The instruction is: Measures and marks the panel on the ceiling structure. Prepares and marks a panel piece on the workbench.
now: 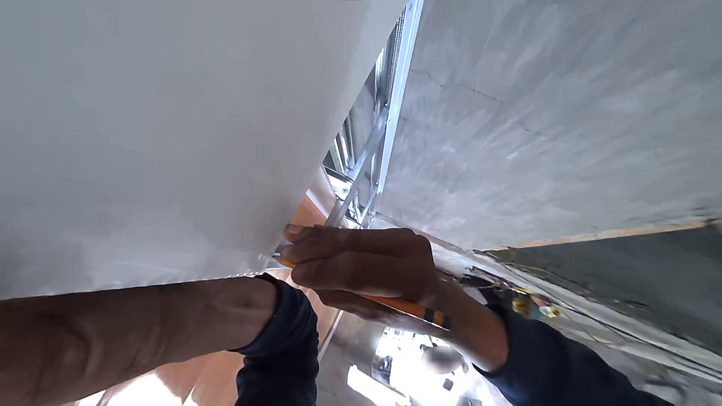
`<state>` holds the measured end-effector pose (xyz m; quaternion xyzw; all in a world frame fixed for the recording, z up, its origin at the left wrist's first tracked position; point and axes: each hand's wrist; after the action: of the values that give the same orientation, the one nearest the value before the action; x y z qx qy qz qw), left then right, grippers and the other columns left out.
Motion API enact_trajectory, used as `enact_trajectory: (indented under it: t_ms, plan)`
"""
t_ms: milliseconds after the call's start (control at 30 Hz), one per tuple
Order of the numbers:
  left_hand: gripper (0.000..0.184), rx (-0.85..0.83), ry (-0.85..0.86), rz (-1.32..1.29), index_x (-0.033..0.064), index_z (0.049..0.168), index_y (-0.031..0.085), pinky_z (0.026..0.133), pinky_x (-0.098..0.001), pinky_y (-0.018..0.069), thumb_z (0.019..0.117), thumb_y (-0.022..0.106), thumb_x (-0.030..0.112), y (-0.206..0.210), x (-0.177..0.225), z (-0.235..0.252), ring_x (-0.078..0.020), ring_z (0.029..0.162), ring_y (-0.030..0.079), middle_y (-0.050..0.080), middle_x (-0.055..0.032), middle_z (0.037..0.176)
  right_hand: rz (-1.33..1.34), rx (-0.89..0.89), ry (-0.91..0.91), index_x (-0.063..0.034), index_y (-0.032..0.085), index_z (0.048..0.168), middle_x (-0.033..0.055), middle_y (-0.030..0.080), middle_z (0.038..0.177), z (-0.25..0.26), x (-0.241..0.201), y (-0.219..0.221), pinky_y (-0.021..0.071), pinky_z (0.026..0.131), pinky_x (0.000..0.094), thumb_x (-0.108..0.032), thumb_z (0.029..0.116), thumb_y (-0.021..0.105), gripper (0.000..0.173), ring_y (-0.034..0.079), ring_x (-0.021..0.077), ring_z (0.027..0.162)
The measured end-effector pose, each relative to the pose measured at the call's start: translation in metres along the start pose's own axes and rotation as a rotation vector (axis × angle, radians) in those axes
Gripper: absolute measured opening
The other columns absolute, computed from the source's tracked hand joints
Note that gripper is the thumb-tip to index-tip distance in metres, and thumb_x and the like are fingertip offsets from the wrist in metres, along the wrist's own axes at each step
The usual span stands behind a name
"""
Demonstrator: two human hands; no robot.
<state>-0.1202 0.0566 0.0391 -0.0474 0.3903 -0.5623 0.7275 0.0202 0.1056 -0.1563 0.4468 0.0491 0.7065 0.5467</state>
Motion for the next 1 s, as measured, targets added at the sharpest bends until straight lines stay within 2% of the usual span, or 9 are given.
enact_trajectory:
  t_ms: [133,200,267,400,433,500,600,833,1000]
  plan:
    - [0.035,0.017,-0.007,-0.045,-0.0124,0.112,0.053,0.085,-0.0377,0.057,0.106,0.033,0.016,0.007,0.008,0.002,-0.0193,0.099,0.065,0.063,-0.0167,0.101,-0.022,0.016,-0.013,0.0084,0.073,0.102,0.0206,0.075,0.11,0.0,0.0,0.002,0.0571,0.104,0.0403,0.006,0.0921,0.067,0.012,0.069,0.0305,0.116]
    - [0.026,0.03,0.197,0.088,-0.0152,0.098,0.057,0.075,-0.0316,0.0553,0.1021,0.039,0.004,0.015,-0.004,-0.01,-0.0178,0.085,0.065,0.064,-0.0155,0.087,-0.022,0.019,-0.023,0.0083,0.073,0.103,0.021,0.075,0.109,-0.001,0.001,0.002,0.0563,0.105,0.0406,0.005,0.0931,0.067,0.012,0.069,0.0309,0.116]
    - [0.024,0.028,0.311,0.173,-0.0135,0.1,0.058,0.079,-0.0298,0.0542,0.1032,0.039,0.001,-0.01,-0.034,-0.023,-0.016,0.088,0.064,0.063,-0.0132,0.09,-0.034,0.027,-0.03,0.0079,0.073,0.102,0.0207,0.075,0.108,-0.001,0.001,0.003,0.0563,0.105,0.0408,0.006,0.0928,0.067,0.011,0.07,0.0308,0.116]
    - [0.025,0.18,0.073,0.325,-0.0147,0.1,0.06,0.079,-0.033,0.055,0.1005,0.038,-0.003,-0.013,-0.033,-0.024,-0.0184,0.087,0.066,0.065,-0.0153,0.091,-0.023,0.029,-0.036,0.0085,0.073,0.102,0.021,0.075,0.108,-0.001,0.003,0.004,0.0564,0.105,0.0404,0.006,0.0933,0.066,0.011,0.07,0.0305,0.116]
    - [0.027,0.068,0.087,0.342,-0.0156,0.107,0.057,0.083,-0.0311,0.0547,0.1046,0.035,0.0,-0.02,-0.035,-0.025,-0.0173,0.093,0.066,0.065,-0.0153,0.097,-0.004,0.032,-0.035,0.0092,0.073,0.102,0.0216,0.075,0.108,-0.001,0.004,0.004,0.0564,0.105,0.0405,0.006,0.0934,0.066,0.011,0.07,0.0307,0.115]
    - [0.031,0.066,0.048,0.087,-0.0177,0.102,0.055,0.075,-0.0324,0.0556,0.1041,0.033,0.004,0.001,-0.017,-0.012,-0.0194,0.087,0.066,0.063,-0.0183,0.091,0.009,0.032,-0.034,0.0094,0.073,0.102,0.0217,0.074,0.109,0.0,0.005,0.003,0.0569,0.104,0.0404,0.005,0.0939,0.066,0.011,0.07,0.0304,0.115]
    - [0.038,0.03,-0.164,-0.101,-0.0143,0.107,0.049,0.079,-0.0363,0.0579,0.1048,0.026,0.015,0.014,0.018,0.007,-0.0181,0.093,0.065,0.061,-0.0177,0.096,0.01,0.031,-0.045,0.0097,0.072,0.101,0.0218,0.074,0.109,0.0,0.006,0.002,0.0574,0.104,0.0421,0.007,0.0933,0.066,0.01,0.07,0.0314,0.115]
    - [0.035,0.056,-0.021,0.008,-0.0153,0.107,0.052,0.079,-0.0373,0.0577,0.1048,0.031,0.012,-0.001,0.003,-0.003,-0.0191,0.092,0.066,0.063,-0.0178,0.095,-0.08,-0.021,-0.036,0.005,0.074,0.103,0.0186,0.075,0.111,-0.001,0.005,-0.001,0.0563,0.105,0.04,0.003,0.0945,0.066,0.012,0.069,0.0291,0.118]
    - [0.039,0.029,-0.162,0.0,-0.0163,0.107,0.052,0.081,-0.0347,0.0568,0.1045,0.025,0.012,0.0,0.008,-0.003,-0.0182,0.095,0.064,0.062,-0.0187,0.098,-0.031,0.027,-0.02,0.0082,0.073,0.1,0.0192,0.075,0.107,0.003,0.001,-0.001,0.0585,0.102,0.0395,0.005,0.0932,0.067,0.01,0.071,0.0286,0.113]
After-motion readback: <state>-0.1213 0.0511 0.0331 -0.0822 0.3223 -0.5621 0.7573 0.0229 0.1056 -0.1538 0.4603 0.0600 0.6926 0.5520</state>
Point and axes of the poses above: each hand's wrist, its own z-axis towards the middle knuckle, its own y-axis out of the palm, x = y × z
